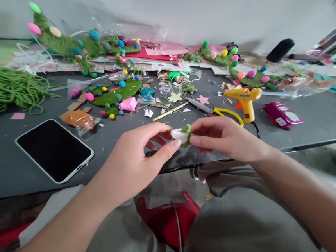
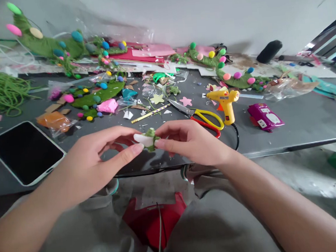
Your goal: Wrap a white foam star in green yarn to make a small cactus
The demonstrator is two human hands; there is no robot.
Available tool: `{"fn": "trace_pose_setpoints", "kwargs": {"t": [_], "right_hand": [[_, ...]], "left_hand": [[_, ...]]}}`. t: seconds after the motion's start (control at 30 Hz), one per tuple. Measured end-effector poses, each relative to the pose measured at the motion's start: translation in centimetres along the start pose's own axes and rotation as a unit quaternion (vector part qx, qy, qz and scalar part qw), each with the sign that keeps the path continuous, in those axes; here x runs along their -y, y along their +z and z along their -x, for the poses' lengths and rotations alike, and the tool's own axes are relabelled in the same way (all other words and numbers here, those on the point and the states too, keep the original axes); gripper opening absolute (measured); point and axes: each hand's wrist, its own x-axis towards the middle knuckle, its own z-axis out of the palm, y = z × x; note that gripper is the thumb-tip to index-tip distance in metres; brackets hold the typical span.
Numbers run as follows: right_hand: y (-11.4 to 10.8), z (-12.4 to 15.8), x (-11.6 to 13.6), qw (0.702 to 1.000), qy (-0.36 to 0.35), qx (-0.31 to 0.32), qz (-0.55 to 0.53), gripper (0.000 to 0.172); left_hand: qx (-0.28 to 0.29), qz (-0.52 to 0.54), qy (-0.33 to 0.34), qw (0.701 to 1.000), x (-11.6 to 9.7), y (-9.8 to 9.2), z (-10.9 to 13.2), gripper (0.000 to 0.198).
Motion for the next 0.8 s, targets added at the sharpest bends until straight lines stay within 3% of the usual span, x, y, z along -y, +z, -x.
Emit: {"fn": "trace_pose_setpoints", "kwargs": {"t": [0.1, 0.2, 0.3, 0.4, 0.8], "right_hand": [[0.3, 0.2, 0.0, 0.999, -0.011, 0.020, 0.044, 0.032], [0.5, 0.5, -0.1, 0.988, -0.088, -0.013, 0.123, 0.039], [0.9, 0.9, 0.2, 0.965, -0.180, -0.062, 0.183, 0.029], [1.4, 1.1, 0.5, 0.945, -0.230, -0.069, 0.221, 0.017], [1.8, 0.9, 0.7, 0.946, -0.223, -0.006, 0.233, 0.008]], "left_hand": [[0.001, -0.004, 0.017, 1.000, -0.5, 0.2, 0.1, 0.011], [-0.005, -0.030, 0.042, 0.999, -0.4, 0.4, 0.4, 0.008], [0.000, -0.047, 0.067, 0.997, -0.2, 0.7, 0.6, 0.010], [0.003, -0.056, 0.083, 0.995, -0.2, 1.0, 0.7, 0.013], [-0.008, -0.100, 0.095, 0.990, -0.1, 1.4, 1.0, 0.012]]}}
